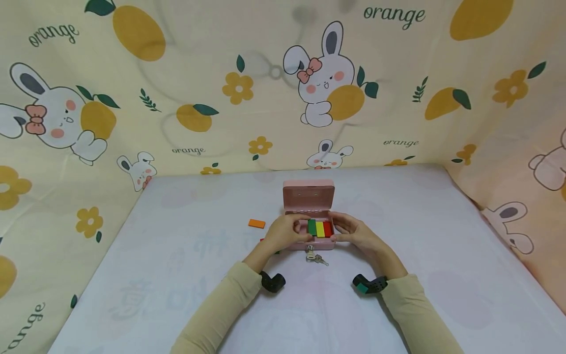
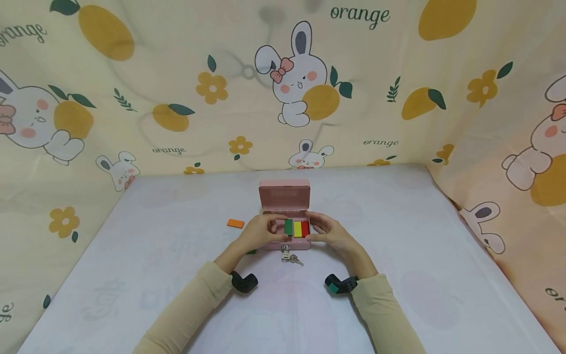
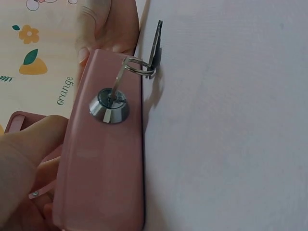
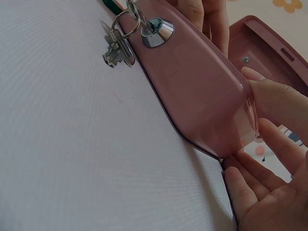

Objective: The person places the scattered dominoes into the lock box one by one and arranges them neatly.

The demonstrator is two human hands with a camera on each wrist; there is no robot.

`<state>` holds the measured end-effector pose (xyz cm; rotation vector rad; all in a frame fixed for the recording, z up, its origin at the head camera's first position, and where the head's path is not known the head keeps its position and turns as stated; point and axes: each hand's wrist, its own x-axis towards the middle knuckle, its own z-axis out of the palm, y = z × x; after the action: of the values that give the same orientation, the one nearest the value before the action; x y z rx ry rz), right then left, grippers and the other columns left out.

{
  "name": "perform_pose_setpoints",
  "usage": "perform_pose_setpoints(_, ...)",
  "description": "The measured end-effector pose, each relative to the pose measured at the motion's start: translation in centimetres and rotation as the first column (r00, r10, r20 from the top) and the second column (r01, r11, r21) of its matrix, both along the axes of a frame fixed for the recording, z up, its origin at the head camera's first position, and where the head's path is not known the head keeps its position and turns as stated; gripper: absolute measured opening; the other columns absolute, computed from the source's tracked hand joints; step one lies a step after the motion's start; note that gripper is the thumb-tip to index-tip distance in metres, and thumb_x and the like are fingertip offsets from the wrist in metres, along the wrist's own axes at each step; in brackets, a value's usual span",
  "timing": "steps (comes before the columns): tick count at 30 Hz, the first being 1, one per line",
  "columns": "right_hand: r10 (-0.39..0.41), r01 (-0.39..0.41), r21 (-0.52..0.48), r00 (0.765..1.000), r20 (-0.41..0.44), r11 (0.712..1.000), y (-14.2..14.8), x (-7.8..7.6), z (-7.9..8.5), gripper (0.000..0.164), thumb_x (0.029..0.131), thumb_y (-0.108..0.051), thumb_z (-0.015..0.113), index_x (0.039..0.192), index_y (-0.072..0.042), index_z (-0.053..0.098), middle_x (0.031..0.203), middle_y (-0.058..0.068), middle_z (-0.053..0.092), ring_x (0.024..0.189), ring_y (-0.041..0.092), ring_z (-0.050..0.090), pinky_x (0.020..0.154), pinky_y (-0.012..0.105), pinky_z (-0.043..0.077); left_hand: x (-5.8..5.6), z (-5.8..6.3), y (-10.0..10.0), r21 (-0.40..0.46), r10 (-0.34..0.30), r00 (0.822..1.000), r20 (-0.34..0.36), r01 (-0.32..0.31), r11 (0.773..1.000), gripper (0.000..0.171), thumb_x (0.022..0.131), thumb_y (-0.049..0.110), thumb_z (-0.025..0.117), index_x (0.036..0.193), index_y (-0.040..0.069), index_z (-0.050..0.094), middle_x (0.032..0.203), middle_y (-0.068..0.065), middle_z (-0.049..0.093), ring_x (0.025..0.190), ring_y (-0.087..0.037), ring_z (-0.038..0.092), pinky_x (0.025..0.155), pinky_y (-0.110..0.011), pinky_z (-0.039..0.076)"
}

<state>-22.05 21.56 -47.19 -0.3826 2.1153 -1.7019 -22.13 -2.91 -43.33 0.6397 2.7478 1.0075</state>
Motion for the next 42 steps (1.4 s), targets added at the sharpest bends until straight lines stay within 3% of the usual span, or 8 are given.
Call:
perform_pose_setpoints(15,-0.002,0.002,-0.008,1.0,-0.001,1.0,0.1,-0.2,0.0,0.074,0.088,-0.012,0.068,0.15,-0.003,0.029,0.159,0.02,0.024,0.148,0.042,0.021,0.113,0.042,0.024,-0.4,-0.4,0.3,-0.103,0.022,0.999,-0.039,-0.026,0.994,0.051,0.078,0.035,0.079,0.123,0.016,0.065,0.063,0.006,0.04,0.058,-0.008,0.036,0.053,-0.02,0.023)
perform_pose_setpoints(28,-0.001,0.001,-0.017,1.0,0.002,1.0,0.1,-0.2,-0.1,0.074,0.087,-0.011,0.068,0.149,-0.001,0.029,0.158,0.022,0.025,0.148,0.039,0.021,0.112,0.033,0.026,-0.5,-0.4,0.6,-0.184,0.037,0.998,-0.059,-0.048,0.982,0.051,0.079,0.037,0.078,0.124,0.019,0.065,0.063,0.007,0.042,0.059,-0.008,0.037,0.053,-0.02,0.024)
perform_pose_setpoints(37,-0.01,0.01,-0.007,1.0,0.025,1.0,0.0,-0.1,0.0,0.072,0.089,-0.013,0.067,0.15,-0.006,0.029,0.159,0.018,0.025,0.149,0.039,0.021,0.113,0.041,0.023,-0.5,-0.6,0.9,-0.262,0.057,0.995,-0.079,-0.076,0.962,0.051,0.078,0.042,0.077,0.124,0.024,0.065,0.063,0.007,0.041,0.06,-0.01,0.037,0.052,-0.021,0.024)
perform_pose_setpoints(42,-0.013,0.013,-0.009,1.0,0.021,1.0,0.0,-0.2,0.0,0.073,0.088,-0.013,0.068,0.15,-0.005,0.03,0.159,0.019,0.025,0.149,0.039,0.021,0.113,0.039,0.024,-0.5,-0.5,1.2,-0.308,0.067,0.995,-0.077,-0.088,0.947,0.051,0.079,0.045,0.076,0.125,0.027,0.064,0.064,0.006,0.043,0.065,-0.012,0.041,0.053,-0.021,0.028)
